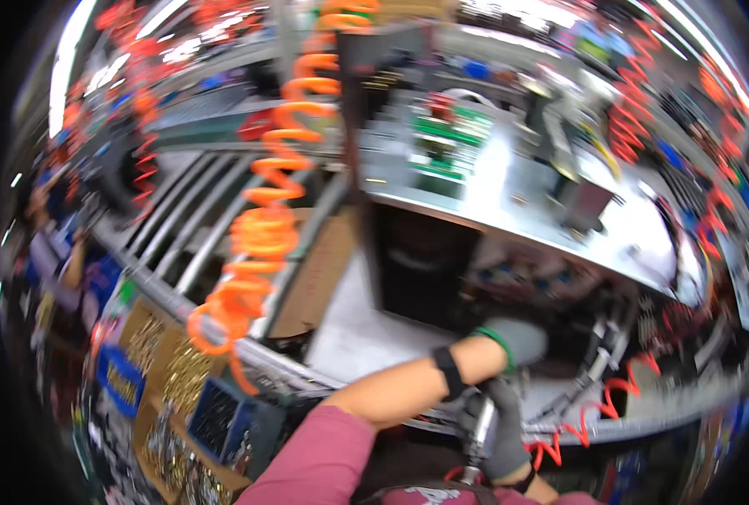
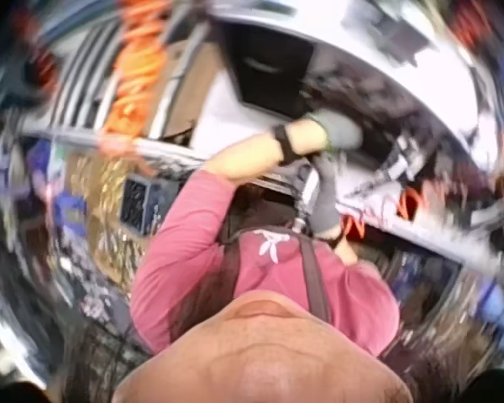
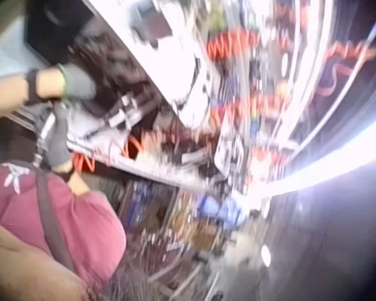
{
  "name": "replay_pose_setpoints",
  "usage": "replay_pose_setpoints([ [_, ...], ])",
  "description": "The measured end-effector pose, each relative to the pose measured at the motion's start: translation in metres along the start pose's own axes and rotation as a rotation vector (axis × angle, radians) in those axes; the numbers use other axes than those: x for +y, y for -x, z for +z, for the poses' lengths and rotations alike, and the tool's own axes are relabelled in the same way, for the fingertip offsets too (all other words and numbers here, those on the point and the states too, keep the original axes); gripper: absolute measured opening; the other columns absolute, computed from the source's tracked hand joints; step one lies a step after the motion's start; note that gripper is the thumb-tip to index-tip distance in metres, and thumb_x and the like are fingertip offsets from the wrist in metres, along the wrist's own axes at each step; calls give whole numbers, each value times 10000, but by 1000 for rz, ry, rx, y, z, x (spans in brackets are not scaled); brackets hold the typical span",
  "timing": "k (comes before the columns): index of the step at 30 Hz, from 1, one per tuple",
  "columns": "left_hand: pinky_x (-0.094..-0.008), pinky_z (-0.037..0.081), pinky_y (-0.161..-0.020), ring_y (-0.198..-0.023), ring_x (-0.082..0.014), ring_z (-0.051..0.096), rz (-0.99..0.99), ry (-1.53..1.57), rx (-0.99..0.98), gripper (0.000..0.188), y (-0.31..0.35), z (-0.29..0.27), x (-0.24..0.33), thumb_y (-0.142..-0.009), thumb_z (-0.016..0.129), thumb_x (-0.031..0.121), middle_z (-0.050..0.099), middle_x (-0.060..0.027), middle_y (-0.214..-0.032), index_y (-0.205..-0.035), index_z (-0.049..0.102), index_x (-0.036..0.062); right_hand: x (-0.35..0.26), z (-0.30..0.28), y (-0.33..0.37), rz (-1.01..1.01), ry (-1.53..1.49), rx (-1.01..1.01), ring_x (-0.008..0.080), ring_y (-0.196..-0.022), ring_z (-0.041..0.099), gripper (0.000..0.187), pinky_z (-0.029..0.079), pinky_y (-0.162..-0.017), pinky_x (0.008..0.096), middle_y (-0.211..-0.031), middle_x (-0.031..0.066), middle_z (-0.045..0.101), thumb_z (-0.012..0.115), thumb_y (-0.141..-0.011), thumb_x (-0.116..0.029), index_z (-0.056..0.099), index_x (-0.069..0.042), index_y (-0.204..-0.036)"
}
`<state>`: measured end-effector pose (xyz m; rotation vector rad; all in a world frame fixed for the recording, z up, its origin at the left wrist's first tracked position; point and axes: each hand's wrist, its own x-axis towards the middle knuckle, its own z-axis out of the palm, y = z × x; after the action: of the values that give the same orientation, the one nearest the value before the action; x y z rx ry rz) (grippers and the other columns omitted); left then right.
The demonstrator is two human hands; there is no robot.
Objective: Assembling internal electrical components and wiring into a DC inverter housing on an assembly line.
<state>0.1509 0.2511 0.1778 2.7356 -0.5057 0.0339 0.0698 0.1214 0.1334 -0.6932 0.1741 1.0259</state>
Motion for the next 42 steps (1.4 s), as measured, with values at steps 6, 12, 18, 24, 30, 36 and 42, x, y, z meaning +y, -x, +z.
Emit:
replay_pose_setpoints([
  [6,-437,486,-547,-597,-328,619,-53,65,138,180,-4,7,1,-743,535,138,641,-171,-709,-712,681,38,-9,16,5,-5,150,82,125,-580,556,258,444,-473,246,-709,17,547,550,-868,-352,514,-98,-900],
  [12,-412,478,-517,-577,-322,607,5,-19,219,159,-5,22,2,-728,546,129,630,-167,-688,-697,675,41,-7,5,8,-12,148,86,127,-592,533,221,436,-515,246,-720,20,545,512,-889,-325,527,-111,-943],
  [18,-429,488,-517,-600,-329,620,-145,-117,206,217,-6,18,2,-802,524,234,631,-161,-713,-813,633,47,-7,16,7,-7,204,114,121,-690,578,265,489,-612,250,-792,20,567,517,-894,-319,522,-87,-1020],
  [24,-424,490,-521,-602,-327,622,-144,-142,249,211,-9,17,0,-786,529,225,633,-165,-713,-801,645,49,-4,4,-3,21,183,36,117,-732,586,285,501,-655,258,-834,20,581,538,-893,-331,523,-89,-1042],
  [30,-430,499,-567,-641,-338,628,-165,-71,205,211,-11,17,-2,-772,530,222,643,-158,-742,-814,659,60,-5,5,-4,-18,225,50,116,-718,582,301,500,-637,261,-829,15,574,545,-895,-354,522,-87,-1033],
  [36,-432,514,-563,-658,-326,658,-154,-188,216,307,-9,20,-6,-819,491,276,644,-207,-764,-840,652,16,-8,23,3,-85,286,72,90,-589,551,255,468,-484,240,-726,2,545,549,-885,-339,535,-93,-949],
  [42,-441,509,-613,-724,-331,650,-148,-97,168,269,-12,7,12,-762,521,254,655,-189,-825,-837,664,38,0,2,-8,-121,210,86,103,-576,552,245,470,-489,260,-725,14,550,557,-883,-314,532,-86,-969],
])
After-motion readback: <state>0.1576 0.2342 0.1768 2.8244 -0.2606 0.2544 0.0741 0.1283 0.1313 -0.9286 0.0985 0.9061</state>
